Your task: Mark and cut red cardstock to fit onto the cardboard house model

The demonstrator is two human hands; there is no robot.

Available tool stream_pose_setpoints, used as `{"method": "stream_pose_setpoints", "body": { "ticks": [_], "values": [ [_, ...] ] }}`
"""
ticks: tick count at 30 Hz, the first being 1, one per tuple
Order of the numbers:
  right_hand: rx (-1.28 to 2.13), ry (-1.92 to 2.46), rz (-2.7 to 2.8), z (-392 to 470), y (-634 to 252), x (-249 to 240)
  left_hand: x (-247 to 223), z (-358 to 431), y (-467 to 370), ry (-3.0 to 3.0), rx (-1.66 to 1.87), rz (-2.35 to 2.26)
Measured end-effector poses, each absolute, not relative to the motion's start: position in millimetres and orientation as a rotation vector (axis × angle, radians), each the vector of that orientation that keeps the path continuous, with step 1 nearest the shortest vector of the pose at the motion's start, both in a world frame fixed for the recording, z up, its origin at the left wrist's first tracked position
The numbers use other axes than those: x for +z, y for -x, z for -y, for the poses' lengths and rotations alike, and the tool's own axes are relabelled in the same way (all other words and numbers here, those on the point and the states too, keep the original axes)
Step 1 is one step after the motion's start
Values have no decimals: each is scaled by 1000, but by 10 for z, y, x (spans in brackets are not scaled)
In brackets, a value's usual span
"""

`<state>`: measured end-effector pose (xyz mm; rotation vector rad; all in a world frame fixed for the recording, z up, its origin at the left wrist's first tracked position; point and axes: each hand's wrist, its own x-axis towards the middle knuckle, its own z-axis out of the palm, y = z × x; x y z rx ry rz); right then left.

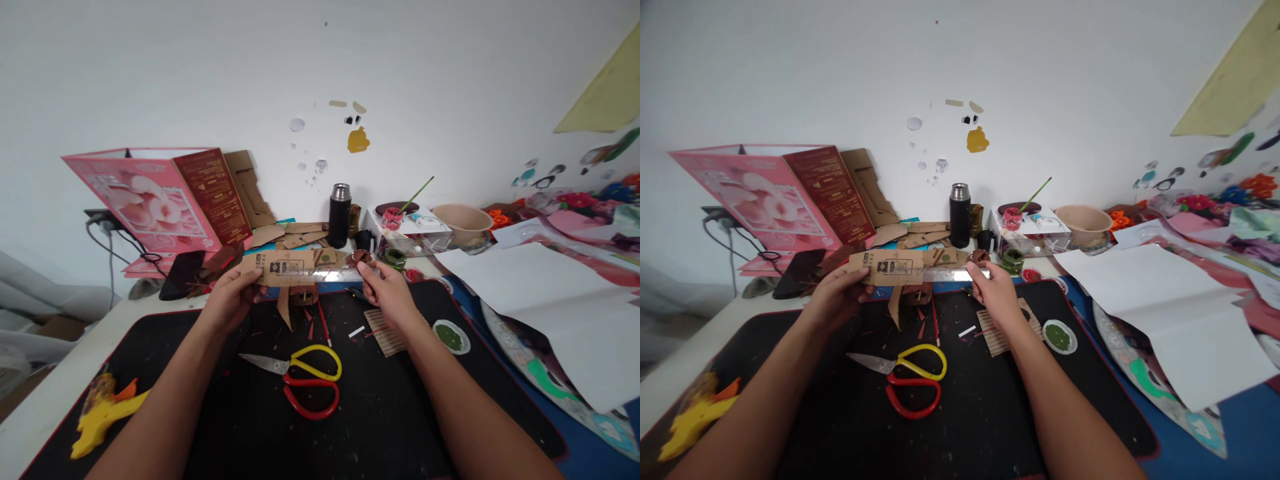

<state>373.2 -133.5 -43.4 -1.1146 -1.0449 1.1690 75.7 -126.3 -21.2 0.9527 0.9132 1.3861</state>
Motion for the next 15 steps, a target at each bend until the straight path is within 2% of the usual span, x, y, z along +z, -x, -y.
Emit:
{"method": "stream_pose_setpoints", "body": {
  "ticks": [15],
  "values": [
    [1168,1119,1048,1331,-3735,-434,-225,1260,-738,-954,1377,-896]
  ]
}}
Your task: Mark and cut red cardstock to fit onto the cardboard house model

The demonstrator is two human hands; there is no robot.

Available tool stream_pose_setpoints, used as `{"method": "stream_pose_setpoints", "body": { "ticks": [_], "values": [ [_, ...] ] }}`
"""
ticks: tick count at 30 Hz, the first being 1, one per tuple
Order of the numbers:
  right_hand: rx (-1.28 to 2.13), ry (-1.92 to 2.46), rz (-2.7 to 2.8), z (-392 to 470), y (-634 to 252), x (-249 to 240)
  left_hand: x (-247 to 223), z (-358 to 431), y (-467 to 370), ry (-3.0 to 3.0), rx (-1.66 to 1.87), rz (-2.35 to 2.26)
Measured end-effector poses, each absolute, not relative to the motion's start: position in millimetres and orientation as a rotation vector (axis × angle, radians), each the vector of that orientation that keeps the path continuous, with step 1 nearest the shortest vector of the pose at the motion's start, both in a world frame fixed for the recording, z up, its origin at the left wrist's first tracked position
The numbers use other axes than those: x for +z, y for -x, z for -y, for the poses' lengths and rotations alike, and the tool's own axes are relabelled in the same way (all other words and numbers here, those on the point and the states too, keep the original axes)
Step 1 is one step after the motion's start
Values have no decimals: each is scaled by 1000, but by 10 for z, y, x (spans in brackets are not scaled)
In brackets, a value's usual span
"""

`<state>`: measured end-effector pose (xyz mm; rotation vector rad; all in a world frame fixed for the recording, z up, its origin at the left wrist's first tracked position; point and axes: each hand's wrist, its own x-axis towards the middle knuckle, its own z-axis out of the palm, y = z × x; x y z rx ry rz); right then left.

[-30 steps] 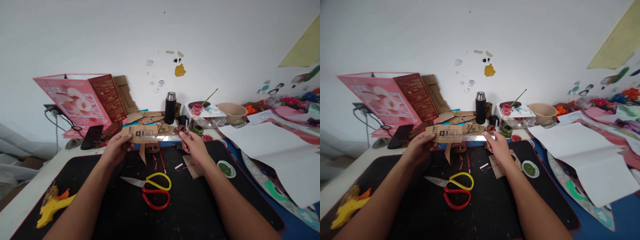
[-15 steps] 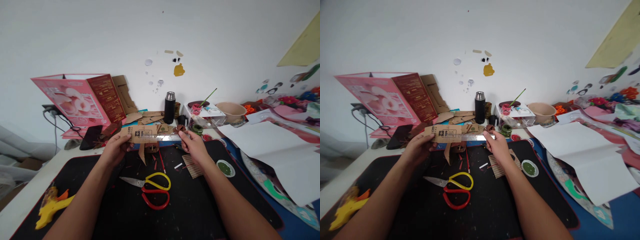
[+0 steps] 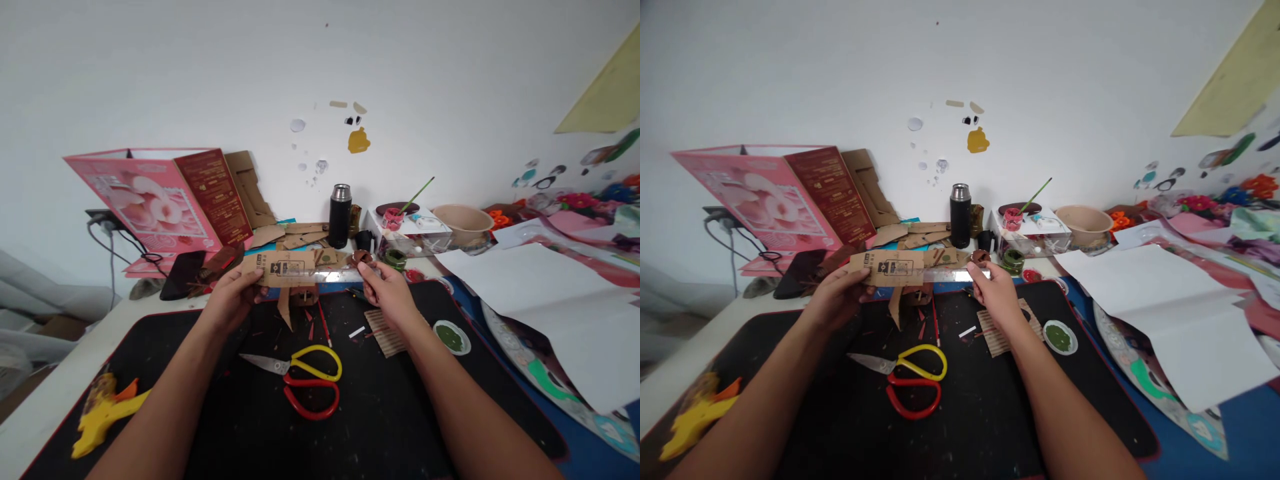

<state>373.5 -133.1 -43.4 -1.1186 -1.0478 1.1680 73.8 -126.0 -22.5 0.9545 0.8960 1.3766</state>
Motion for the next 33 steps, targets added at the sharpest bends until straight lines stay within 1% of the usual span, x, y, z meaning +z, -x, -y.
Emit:
{"method": "stream_pose_setpoints", "body": {
  "ticks": [7,13,16,26,33],
  "values": [
    [1160,1111,1054,1335,-3734,-427,-254,1246,-724,-934,1383,-896],
    [1144,1131,1039,1330,-3741,-444,-204,1100,-548,-698,1652,-826],
    [1153,1125,1074,1324,-3735,-468,-171,1056,-470,-563,1689,-800],
    [1370,1194,1618,1444,-3684,-467,-113,1080,-497,-443,1714,-768],
    [1198,1265,1934,1464,-3666,-439,-172,1059,-516,-515,1700,-807]
  ]
}}
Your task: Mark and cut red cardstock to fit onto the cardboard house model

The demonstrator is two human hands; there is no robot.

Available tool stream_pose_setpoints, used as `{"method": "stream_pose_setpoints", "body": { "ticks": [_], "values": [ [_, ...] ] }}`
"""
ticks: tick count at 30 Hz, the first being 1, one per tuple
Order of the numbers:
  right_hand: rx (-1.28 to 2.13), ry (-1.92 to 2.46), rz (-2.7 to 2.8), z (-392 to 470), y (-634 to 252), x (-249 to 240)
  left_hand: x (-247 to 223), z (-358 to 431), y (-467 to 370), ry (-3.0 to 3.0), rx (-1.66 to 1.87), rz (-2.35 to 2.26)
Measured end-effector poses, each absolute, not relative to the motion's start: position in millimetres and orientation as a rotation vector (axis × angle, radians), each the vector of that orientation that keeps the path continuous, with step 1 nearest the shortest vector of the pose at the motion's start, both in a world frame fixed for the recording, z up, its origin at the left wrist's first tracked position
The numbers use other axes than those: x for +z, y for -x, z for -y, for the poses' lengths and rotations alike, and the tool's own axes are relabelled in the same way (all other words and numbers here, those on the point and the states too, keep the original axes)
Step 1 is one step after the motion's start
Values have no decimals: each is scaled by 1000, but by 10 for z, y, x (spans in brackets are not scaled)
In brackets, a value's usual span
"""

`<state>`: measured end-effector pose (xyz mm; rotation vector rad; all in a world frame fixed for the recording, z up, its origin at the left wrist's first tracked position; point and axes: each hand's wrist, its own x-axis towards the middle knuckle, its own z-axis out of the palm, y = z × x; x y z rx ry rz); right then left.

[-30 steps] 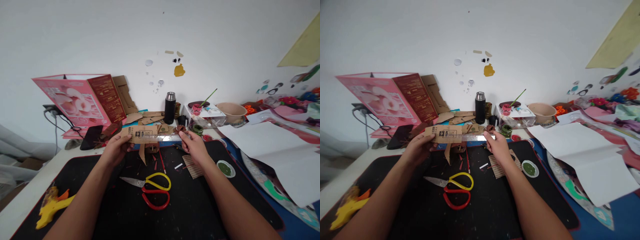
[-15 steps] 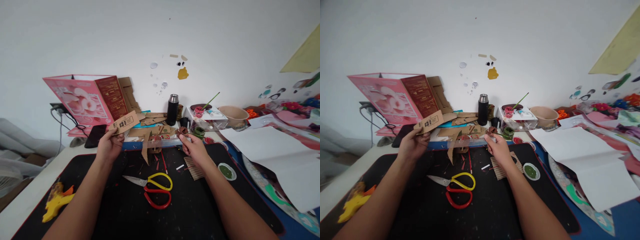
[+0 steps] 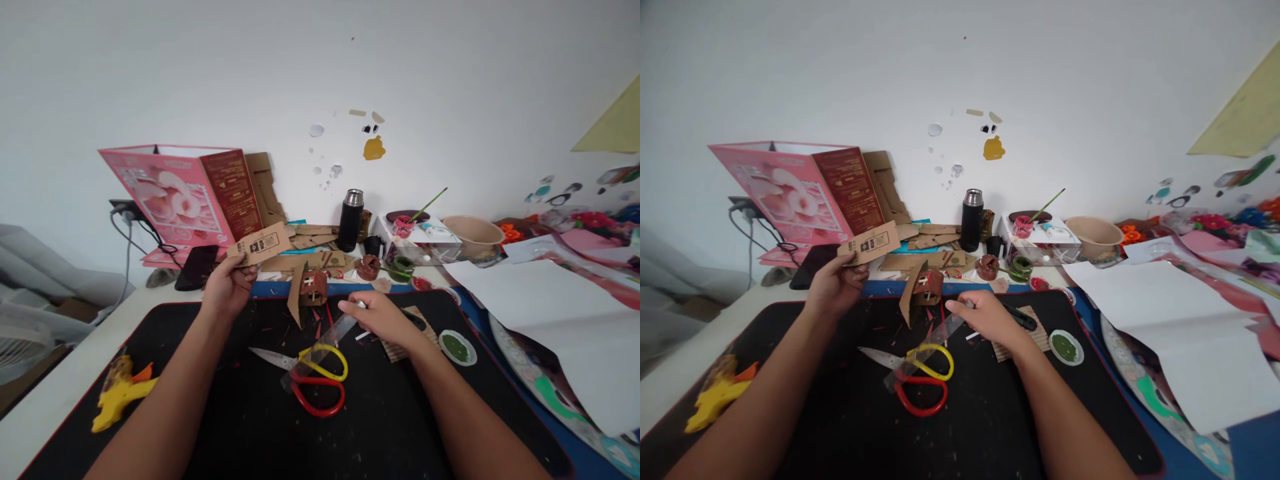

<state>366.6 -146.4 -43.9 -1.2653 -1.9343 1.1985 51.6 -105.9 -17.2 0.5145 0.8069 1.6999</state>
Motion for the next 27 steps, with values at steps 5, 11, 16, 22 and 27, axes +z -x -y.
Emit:
{"method": "stream_pose_setpoints", "body": {
  "ticks": [5,11,16,22,27],
  "values": [
    [980,1318,2058,1433,-3666,-485,-250,1052,-577,-619,1684,-887],
    [715,1417,2252,1439,-3652,-523,-317,1062,-648,-704,1643,-929],
    [596,1481,2300,1453,-3651,-511,-334,1070,-670,-722,1621,-933],
    [578,1504,2320,1460,-3636,-474,-334,1073,-675,-746,1619,-935],
    [533,1514,2327,1456,-3633,-490,-358,1075,-675,-764,1595,-937]
  ]
}}
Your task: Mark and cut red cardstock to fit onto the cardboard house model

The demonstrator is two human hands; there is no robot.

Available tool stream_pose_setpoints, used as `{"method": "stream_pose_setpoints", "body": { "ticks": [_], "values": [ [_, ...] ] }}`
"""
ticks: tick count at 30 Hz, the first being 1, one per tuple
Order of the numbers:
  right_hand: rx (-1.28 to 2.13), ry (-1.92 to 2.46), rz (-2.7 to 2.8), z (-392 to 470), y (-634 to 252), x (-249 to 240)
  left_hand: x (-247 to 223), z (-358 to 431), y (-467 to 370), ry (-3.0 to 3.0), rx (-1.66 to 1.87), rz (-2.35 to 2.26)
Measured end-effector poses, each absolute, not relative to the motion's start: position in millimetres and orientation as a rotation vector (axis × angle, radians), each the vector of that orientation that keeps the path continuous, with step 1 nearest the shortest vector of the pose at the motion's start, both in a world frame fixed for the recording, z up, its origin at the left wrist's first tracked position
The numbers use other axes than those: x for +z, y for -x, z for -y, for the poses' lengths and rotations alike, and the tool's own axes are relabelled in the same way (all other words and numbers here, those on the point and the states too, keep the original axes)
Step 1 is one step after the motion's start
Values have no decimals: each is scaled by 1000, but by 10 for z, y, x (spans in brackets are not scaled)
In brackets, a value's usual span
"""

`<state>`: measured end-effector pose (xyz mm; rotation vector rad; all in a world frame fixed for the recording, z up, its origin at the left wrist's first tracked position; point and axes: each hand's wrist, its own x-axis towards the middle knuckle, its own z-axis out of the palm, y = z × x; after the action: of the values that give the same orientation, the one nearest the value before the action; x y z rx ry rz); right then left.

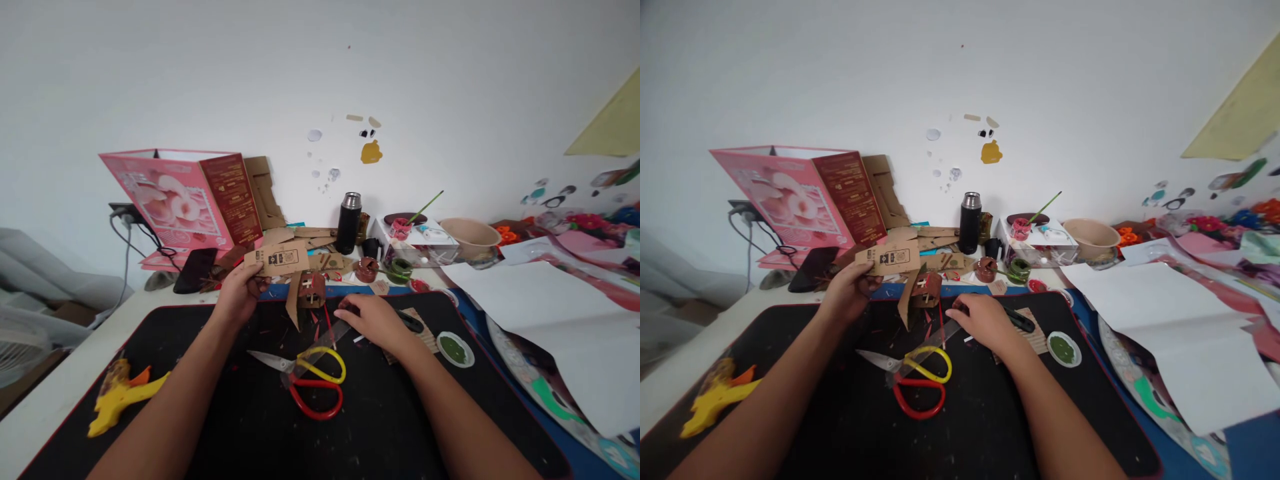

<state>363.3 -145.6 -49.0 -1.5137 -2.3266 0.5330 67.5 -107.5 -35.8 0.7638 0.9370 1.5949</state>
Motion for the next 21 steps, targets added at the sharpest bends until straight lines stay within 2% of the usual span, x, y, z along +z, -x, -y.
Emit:
{"method": "stream_pose_setpoints", "body": {
  "ticks": [13,21],
  "values": [
    [457,1505,2333,1431,-3637,-555,-405,1098,-703,-813,1556,-987],
    [409,1488,2188,1422,-3633,-527,-404,1211,-803,-1072,1461,-1036]
  ]
}}
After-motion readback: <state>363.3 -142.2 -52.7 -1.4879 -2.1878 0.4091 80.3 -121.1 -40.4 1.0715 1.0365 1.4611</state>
